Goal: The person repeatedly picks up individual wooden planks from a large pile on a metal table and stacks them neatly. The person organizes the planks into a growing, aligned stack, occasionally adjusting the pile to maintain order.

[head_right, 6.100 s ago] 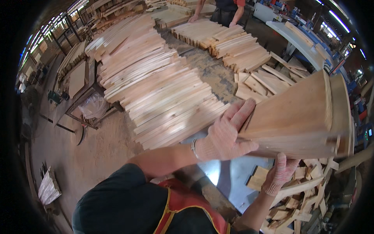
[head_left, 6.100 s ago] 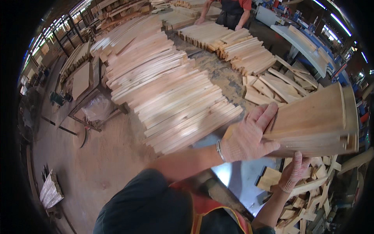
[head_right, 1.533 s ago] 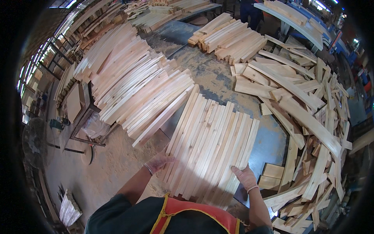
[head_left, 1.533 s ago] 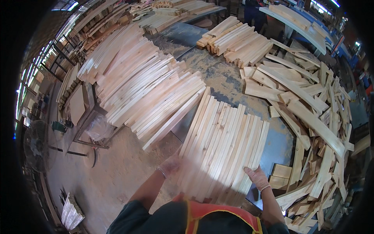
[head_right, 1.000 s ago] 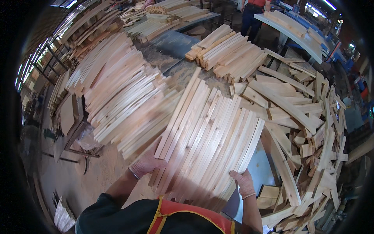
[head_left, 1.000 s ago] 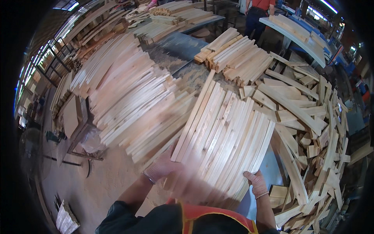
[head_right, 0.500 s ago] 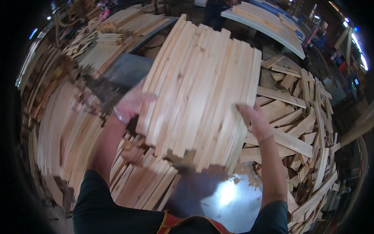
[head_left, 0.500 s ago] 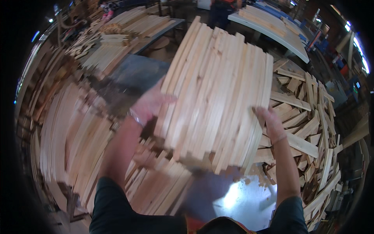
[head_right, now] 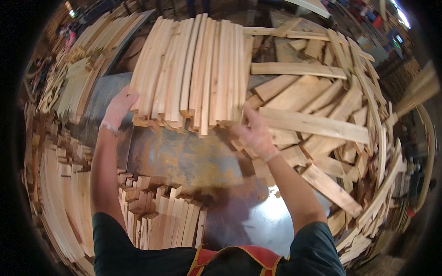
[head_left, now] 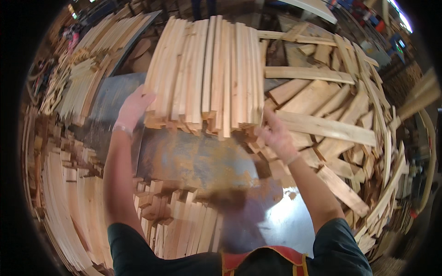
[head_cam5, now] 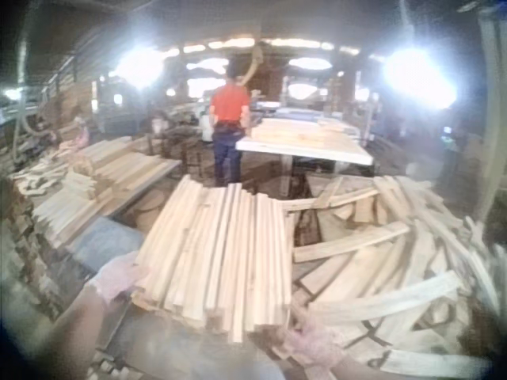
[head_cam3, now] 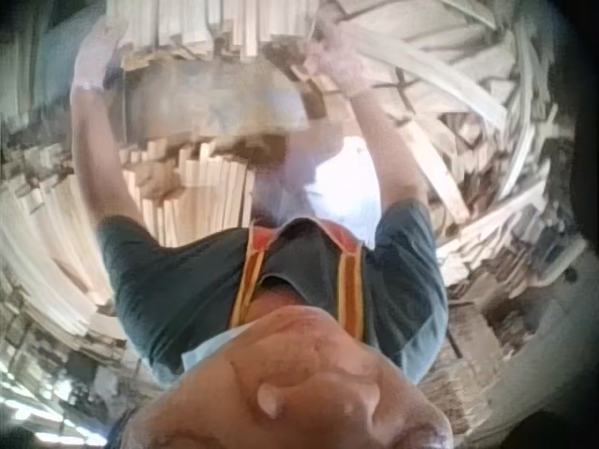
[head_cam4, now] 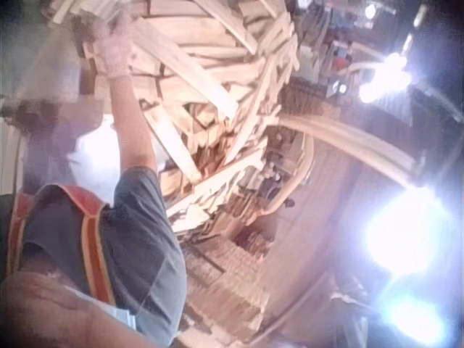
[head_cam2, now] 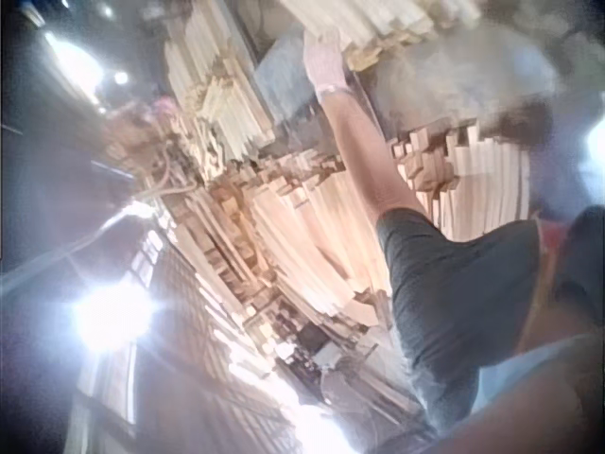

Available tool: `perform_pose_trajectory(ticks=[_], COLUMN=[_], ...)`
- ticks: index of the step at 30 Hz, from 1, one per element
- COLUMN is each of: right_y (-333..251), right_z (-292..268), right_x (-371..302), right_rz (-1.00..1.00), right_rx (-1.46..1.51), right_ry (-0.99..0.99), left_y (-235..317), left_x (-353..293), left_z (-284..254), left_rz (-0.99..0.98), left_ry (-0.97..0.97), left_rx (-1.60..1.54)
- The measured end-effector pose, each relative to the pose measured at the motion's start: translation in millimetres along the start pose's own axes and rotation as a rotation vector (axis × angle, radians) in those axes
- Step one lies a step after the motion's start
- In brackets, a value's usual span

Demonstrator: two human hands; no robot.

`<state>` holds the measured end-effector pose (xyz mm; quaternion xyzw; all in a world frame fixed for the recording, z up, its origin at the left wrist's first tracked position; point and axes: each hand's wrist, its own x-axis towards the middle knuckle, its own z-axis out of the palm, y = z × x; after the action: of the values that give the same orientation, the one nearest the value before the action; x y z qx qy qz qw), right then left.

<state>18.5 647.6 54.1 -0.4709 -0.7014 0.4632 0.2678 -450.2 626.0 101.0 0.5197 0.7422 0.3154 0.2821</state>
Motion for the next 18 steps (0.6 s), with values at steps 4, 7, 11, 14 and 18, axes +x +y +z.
perform_pose_trajectory(ticks=[4, 7, 11, 14, 18], right_y=[56.1, 76.4, 121.9, 123.4, 162.3], right_z=[-24.8, -69.6, -174.1, -288.9, -371.8], right_x=[-182.7, -294.2, -426.2, -487.4, -481.2], right_rz=[0.367, 0.516, 0.031, 0.261, 0.515], right_rx=[0.565, 0.173, -0.275, -0.693, -0.974], right_ry=[0.002, 0.039, 0.718, 1.059, 1.042], left_y=[27.5, 66.1, 75.6, 147.8, 158.6], left_x=[-80.5, -172.9, -283.7, -366.2, -448.8], left_z=[21.4, 53.9, 157.1, 242.4, 345.9], left_rz=[0.153, 0.027, 0.349, 0.149, 0.419], left_ry=[-0.038, 0.102, -0.055, -0.386, -0.480], left_rx=[0.177, 0.560, 0.567, 0.509, 0.501])
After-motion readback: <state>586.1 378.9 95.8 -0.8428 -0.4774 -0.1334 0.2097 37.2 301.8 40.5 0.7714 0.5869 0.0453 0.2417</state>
